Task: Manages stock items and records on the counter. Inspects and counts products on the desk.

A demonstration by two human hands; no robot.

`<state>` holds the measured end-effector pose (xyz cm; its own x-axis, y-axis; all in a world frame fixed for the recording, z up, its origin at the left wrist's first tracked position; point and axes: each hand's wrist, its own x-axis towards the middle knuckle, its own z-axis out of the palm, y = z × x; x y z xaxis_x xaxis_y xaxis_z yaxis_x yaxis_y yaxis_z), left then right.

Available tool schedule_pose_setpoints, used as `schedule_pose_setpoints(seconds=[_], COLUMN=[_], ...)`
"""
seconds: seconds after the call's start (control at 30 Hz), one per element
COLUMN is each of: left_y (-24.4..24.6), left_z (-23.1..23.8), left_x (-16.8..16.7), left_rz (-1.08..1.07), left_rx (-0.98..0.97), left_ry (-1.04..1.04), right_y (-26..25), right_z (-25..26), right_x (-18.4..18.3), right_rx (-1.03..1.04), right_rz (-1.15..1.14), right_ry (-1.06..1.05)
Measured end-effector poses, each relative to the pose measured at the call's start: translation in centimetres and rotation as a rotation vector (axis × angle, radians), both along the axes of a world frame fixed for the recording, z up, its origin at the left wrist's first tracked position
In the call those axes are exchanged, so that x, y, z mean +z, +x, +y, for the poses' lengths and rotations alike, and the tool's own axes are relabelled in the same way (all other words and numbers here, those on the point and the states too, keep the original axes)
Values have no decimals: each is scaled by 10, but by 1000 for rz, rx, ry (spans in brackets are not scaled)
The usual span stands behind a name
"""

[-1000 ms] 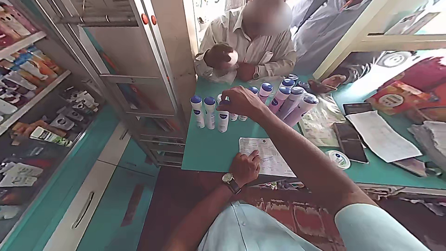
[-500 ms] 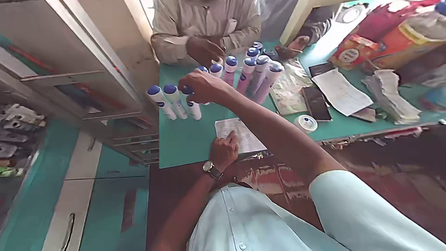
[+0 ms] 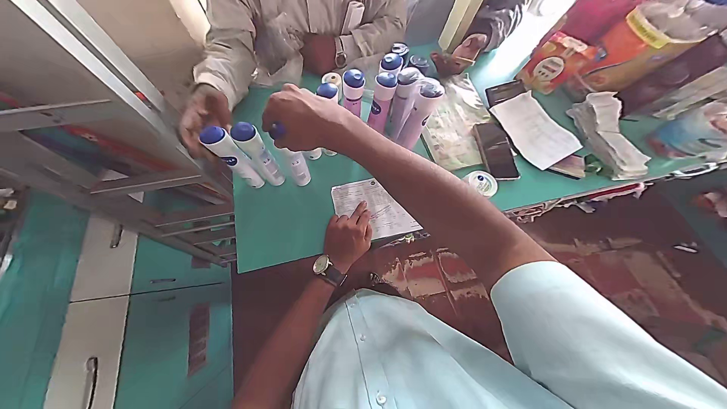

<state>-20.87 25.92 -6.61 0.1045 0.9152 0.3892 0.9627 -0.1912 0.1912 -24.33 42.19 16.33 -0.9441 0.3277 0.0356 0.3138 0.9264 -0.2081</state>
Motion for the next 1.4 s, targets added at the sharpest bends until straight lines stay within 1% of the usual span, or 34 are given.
schedule_pose_setpoints(seconds=[0.07, 0.23, 0.43, 0.6, 0.93, 1.0, 1.03, 1.1, 1.13, 1.17, 1.23, 1.27, 1.33, 1.4], left_y=[-2, -2, -3, -3, -2, -4, -6, -3, -1, -1, -1, -2, -2, -1], left_z=[-2, -2, -2, -2, -2, -3, -3, -3, -2, -2, -2, -3, -4, -2], left_x=[1, 1, 2, 2, 2, 1, 1, 1, 2, 2, 4, 5, 5, 4], left_rz=[-9, -8, -4, -10, -9, -15, -15, -28, -38, -43, -41, -37, -17, -2], left_rx=[5, 6, 10, 0, -1, 2, 5, 6, 4, 5, 5, 7, 18, 19], left_ry=[-17, -24, -40, -70, -50, -32, -33, -37, -33, -24, -34, -39, -47, -28], right_y=[-3, -7, -11, -11, -6, 11, 27, 78, 110, 143, 202, 222, 248, 256], right_z=[-2, 0, 3, 3, -1, -5, -10, -20, -23, -24, -23, -22, -28, -42], right_x=[1, -2, -8, -8, -8, -3, 1, 6, 2, -7, -35, -53, -91, -113], right_rx=[-63, -99, -97, -91, -127, -163, -188, -245, -295, -377, -596, -706, -926, -1098], right_rz=[1, 2, 67, 58, 56, 148, 250, 447, 481, 439, 196, 77, -54, -81], right_ry=[-15, -37, -61, -54, -56, -81, -101, -131, -140, -158, -251, -302, -364, -342])
